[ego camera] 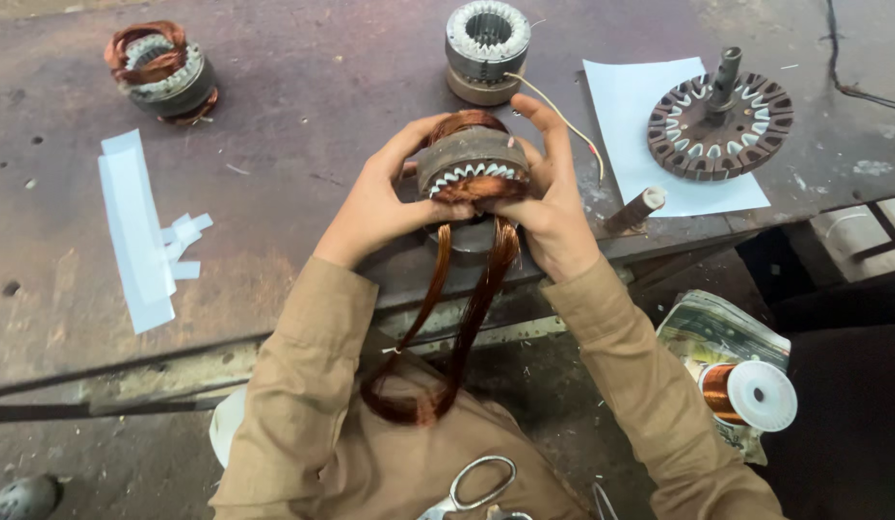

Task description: The person winds copper wire around a motor stator core, carefully inserting the wire into slots and securing it with white tape. They repeatedly adjust the wire and rotate the stator to continue winding.

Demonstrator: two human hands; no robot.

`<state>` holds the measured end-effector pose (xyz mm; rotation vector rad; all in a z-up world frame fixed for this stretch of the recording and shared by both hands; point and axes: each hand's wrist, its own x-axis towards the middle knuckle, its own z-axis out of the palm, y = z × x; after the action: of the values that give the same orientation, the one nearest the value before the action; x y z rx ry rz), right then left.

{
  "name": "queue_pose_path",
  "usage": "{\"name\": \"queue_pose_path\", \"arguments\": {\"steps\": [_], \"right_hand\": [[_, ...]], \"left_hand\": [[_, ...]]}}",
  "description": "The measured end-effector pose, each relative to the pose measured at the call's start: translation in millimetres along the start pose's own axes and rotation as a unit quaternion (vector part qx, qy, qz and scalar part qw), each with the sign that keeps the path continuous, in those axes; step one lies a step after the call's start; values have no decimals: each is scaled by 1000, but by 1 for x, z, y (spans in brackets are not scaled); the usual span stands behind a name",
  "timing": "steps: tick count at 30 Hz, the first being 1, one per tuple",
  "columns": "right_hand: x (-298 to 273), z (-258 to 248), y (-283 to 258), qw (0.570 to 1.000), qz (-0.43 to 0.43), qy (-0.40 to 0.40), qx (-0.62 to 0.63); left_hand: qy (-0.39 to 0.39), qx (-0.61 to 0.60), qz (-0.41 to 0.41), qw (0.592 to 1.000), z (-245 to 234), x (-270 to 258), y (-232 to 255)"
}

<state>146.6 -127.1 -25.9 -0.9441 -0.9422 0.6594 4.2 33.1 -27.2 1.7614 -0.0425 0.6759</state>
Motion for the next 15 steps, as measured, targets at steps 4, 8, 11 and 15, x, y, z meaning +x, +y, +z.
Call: {"name": "queue_pose_path", "arguments": {"steps": [4,8,11,15], "right_hand": [[-3,-5,4,1000,-1,7,-18],[0,0,6,993,-25,11,-113],[9,0,4,987,-59,-8,-151],[20,-9,2,988,-31,-27,-146]], "left_hand": [[6,21,-10,1000,-1,1,-8],[28,54,-4,998,-4,-6,-6],[48,111,-8,993,-3,-6,-5],[41,-29,-41,998,-3,-3,-14]]}}
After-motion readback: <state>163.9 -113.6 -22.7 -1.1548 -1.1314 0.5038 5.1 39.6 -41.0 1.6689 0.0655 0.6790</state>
